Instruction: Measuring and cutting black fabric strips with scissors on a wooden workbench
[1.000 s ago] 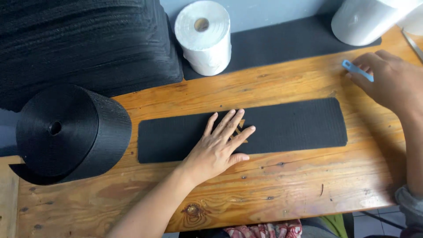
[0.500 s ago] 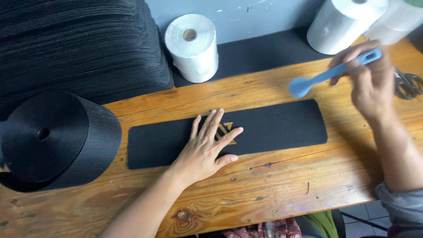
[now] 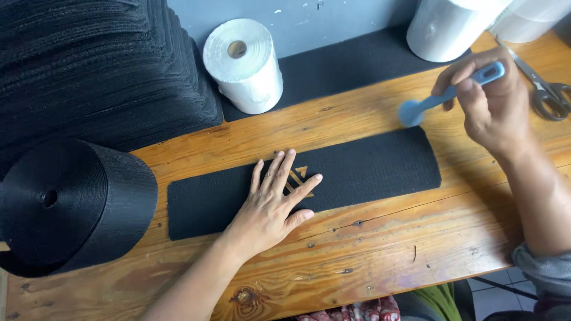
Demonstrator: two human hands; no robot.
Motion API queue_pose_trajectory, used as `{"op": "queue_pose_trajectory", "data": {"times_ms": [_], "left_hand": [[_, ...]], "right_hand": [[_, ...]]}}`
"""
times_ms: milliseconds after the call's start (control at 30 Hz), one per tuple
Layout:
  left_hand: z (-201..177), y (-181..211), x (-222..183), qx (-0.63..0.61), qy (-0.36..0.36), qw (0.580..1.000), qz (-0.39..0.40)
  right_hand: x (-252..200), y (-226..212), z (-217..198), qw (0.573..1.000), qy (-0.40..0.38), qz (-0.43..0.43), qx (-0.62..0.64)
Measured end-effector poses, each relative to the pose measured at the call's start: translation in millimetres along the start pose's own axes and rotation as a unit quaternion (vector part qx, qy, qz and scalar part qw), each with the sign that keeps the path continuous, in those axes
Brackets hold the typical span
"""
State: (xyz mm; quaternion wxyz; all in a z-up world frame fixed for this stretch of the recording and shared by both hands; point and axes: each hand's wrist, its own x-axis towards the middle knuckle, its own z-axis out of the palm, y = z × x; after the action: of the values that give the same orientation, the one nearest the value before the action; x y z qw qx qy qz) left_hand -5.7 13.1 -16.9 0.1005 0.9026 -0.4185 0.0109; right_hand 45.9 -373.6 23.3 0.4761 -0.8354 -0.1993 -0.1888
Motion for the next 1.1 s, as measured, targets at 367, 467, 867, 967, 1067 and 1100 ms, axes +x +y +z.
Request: {"op": "queue_pose_trajectory", "data": {"times_ms": [367, 467, 867, 967, 1067, 1100], "left_hand": [[-3.0, 1.5, 2.7, -0.013, 0.012, 1.000, 0.005], [-10.2, 3.2, 4.0, -0.052, -0.001, 0.999, 0.003], [-25.9, 6.3, 7.7, -0.135, -0.010, 0.991, 0.005], [-26.9, 6.3, 9.0, -0.128, -0.016, 0.992, 0.006], [-25.8, 5.2, 8.8, -0.138, -0.002, 0.990, 0.020], [-26.2, 4.7, 9.3, -0.136, -0.002, 0.990, 0.019]], "right_hand": [[-1.8, 16.0, -4.0, 0.999, -0.026, 0.032, 0.005], [4.1, 12.5, -6.4, 0.998, 0.044, 0.022, 0.048], [-0.5, 68.2, -36.8, 0.967, -0.006, 0.155, -0.203], [-31.8, 152.9, -64.6, 0.840, -0.130, 0.119, -0.513], [-35.8, 166.9, -63.3, 0.915, -0.118, 0.051, -0.382], [-38.0, 171.0, -63.3, 0.916, -0.118, 0.051, -0.381]]}}
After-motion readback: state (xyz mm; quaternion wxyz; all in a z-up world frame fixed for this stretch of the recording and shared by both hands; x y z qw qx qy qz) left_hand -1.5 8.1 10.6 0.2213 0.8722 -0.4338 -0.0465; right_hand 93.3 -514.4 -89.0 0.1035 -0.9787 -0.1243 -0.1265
